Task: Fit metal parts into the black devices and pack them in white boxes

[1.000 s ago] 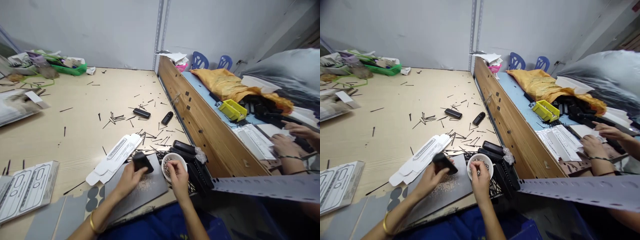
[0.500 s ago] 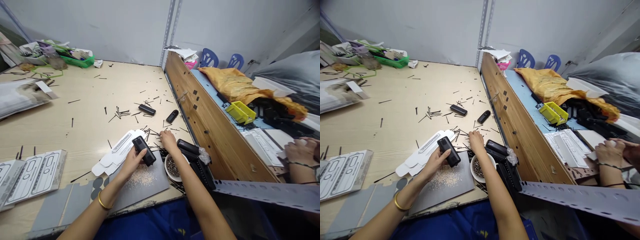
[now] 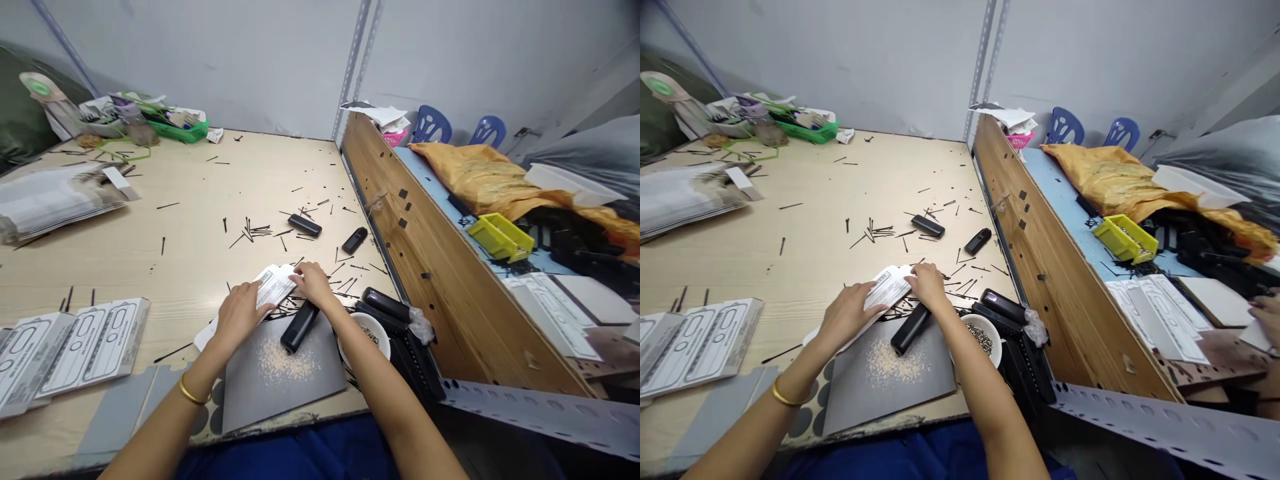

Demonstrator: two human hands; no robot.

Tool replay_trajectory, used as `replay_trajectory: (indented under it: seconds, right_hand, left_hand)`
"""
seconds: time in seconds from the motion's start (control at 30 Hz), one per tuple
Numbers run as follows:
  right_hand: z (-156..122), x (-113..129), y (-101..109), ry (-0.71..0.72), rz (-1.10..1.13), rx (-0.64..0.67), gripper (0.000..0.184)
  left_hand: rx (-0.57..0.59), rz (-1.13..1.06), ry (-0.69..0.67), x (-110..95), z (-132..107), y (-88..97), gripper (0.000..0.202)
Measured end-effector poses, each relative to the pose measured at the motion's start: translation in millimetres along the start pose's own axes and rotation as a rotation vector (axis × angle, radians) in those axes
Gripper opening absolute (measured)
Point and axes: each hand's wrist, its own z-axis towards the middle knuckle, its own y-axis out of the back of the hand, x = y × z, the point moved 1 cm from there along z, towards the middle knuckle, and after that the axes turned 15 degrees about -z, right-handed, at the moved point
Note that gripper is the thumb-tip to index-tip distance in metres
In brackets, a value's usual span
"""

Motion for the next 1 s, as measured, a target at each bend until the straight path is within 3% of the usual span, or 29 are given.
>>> replay_trajectory:
  seconds: [0.13,0.2,0.27,0.37,0.43,0.5,0.57,0.63,0.7,0.77,0.87,1.0]
  right_hand:
    - [21,29,-9,-0.118,0.022,0.064,0.061]
    - [28,31,-10,-0.151,0.05,0.122,0.053]
    - [28,28,-6,-0.126,0.101,0.156,0.033]
    - [12,22,10,-0.03,0.192,0.091,0.017]
    - [-7,20,23,0.075,0.285,-0.003,0.012]
    - [-30,18,33,0.222,0.44,-0.104,0.011]
    - [-53,13,36,0.35,0.652,-0.119,0.015]
    - [-73,5,31,0.406,0.909,-0.025,0.021]
    - [-90,-4,23,0.411,1.155,0.02,0.028]
    - [-102,-8,14,0.328,1.29,-0.076,0.029]
    - [-118,-2,1,0.067,1.225,-0.27,0.023]
    - [-134,18,-15,-0.153,1.105,-0.249,0.033]
  left_hand:
    - [0.079,0.247,-0.103,24,10,-1.2,0.06]
    - [0.096,0.224,-0.129,30,14,-5.9,0.066]
    - [0.076,0.191,-0.131,28,18,-2.5,0.073]
    - [-0.049,0.074,-0.149,15,18,22.4,0.073]
    - [0.014,-0.187,-0.081,3,8,41.2,0.066]
    - [0.323,-0.591,0.148,-9,-11,48.6,0.063]
    - [0.642,-0.995,0.418,-19,-37,42.5,0.063]
    - [0.72,-1.28,0.545,-25,-60,27.5,0.059]
    - [0.661,-1.411,0.528,-27,-74,9.4,0.056]
    - [0.619,-1.437,0.472,-28,-80,-6.4,0.068]
    - [0.577,-1.371,0.373,-29,-79,-20.3,0.092]
    - [0.548,-1.28,0.345,-34,-82,-26.8,0.081]
